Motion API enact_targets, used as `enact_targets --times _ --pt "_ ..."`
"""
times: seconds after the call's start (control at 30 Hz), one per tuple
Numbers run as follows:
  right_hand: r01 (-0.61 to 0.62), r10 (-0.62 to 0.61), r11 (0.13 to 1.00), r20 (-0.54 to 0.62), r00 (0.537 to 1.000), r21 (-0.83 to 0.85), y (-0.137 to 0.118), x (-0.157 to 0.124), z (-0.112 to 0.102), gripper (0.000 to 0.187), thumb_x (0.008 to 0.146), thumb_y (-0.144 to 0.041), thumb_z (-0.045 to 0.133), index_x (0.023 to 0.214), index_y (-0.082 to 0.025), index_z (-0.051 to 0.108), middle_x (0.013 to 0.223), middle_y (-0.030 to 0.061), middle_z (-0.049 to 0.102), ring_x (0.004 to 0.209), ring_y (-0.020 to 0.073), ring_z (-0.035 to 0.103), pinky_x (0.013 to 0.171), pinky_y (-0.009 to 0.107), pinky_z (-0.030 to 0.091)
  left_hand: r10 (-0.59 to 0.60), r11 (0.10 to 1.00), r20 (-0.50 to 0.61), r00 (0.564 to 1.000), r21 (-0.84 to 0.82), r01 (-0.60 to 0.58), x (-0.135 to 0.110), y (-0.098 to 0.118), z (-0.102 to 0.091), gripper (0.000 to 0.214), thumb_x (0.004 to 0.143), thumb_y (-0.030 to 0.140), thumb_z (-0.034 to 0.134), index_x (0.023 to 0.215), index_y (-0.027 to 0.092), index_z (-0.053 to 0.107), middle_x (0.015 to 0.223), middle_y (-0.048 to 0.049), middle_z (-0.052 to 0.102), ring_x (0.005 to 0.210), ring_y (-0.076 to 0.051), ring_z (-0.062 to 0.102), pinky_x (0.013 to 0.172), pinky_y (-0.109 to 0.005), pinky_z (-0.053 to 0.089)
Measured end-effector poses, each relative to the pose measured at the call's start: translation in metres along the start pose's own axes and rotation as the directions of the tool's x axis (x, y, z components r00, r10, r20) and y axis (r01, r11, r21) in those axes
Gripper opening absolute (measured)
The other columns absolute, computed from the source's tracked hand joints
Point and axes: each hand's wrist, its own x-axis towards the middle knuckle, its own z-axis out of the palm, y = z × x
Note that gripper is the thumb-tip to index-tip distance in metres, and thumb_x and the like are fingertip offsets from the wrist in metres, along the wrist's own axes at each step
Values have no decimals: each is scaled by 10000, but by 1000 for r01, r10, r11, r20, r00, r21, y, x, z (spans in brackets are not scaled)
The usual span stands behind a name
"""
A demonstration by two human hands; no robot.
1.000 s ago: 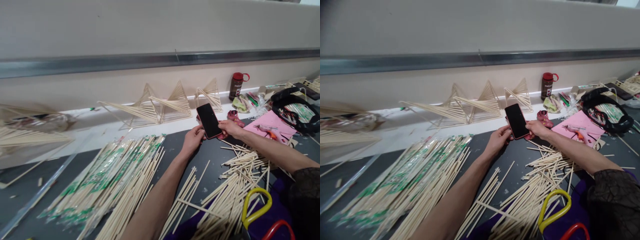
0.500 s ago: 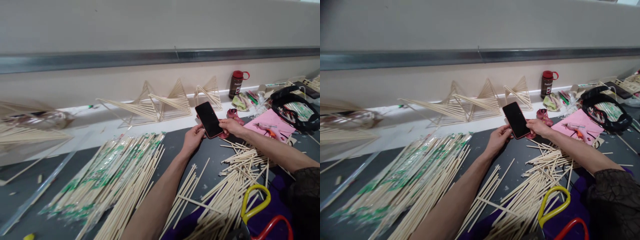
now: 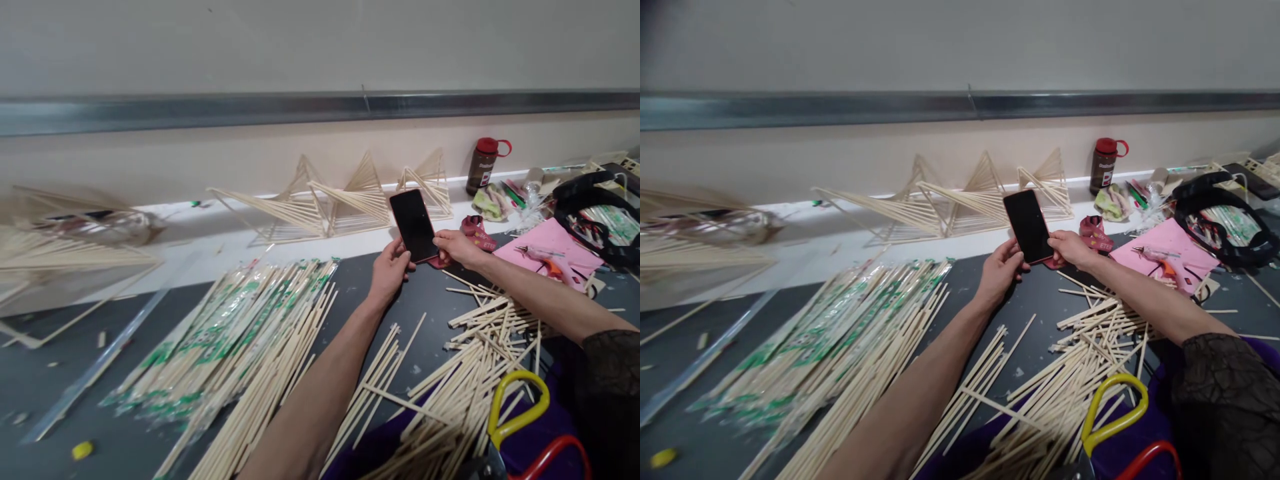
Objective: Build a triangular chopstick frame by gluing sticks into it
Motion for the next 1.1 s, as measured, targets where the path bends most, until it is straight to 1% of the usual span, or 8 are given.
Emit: enact_targets --times 0.13,0.3,0.47,0.7,0.83,0.93,1.0,1.1 --pt "31 -31 999 0 1000 -19 -8 12 14 206 890 -114 473 697 -186 477 414 -82 509 347 54 450 392 131 348 40 999 -89 995 -1 -41 5 2 -6 588 771 216 586 1354 159 535 1160 -107 640 626 -82 627 417 -161 437" --pt "54 -55 997 -15 998 -57 -15 35 33 162 884 -105 471 779 -186 564 417 -79 521 379 76 519 414 141 402 40 999 -146 988 -9 -42 17 7 -20 560 756 237 585 1314 183 575 1195 -90 640 678 -86 624 440 -150 439" --pt "52 -57 995 -51 997 -83 -15 50 45 150 857 -112 475 780 -186 580 423 -73 520 384 89 535 403 154 412 26 1000 -146 989 -9 -27 25 8 -30 553 720 245 608 1270 197 612 1137 -70 664 681 -92 603 459 -158 448" --pt "46 -55 992 -82 995 -116 -13 56 45 93 802 -103 545 757 -170 590 432 -62 510 379 80 506 391 155 403 19 1000 -136 990 -17 -21 26 10 -30 544 707 236 614 1247 166 619 1067 -65 675 662 -92 588 452 -162 448" --pt "50 -57 993 -65 996 -102 -17 48 47 125 817 -81 504 772 -177 572 439 -67 517 375 87 508 388 164 409 21 999 -162 987 -25 -25 26 11 -30 550 705 248 623 1244 142 606 1020 -62 683 605 -79 578 432 -163 436" --pt "53 -55 996 -20 998 -77 -20 30 47 149 823 -63 508 747 -181 556 432 -78 511 380 77 508 398 152 411 14 999 -197 980 -25 -19 22 11 -33 505 732 290 612 1203 107 613 690 4 640 460 -63 500 390 -155 379" --pt "41 -40 997 17 999 -62 -21 11 44 180 828 -56 523 698 -179 538 419 -78 504 370 67 491 389 143 396 6 1000 -201 979 -20 -11 16 11 -34 413 747 337 610 1079 96 654 505 50 538 387 -64 443 360 -154 331" --pt "-14 16 999 66 998 -39 -17 -20 33 243 854 -76 523 635 -179 500 402 -65 502 341 64 455 362 149 378 -5 1000 -156 988 2 6 4 13 -32 306 735 407 649 834 119 674 410 56 486 334 -64 407 330 -159 280"
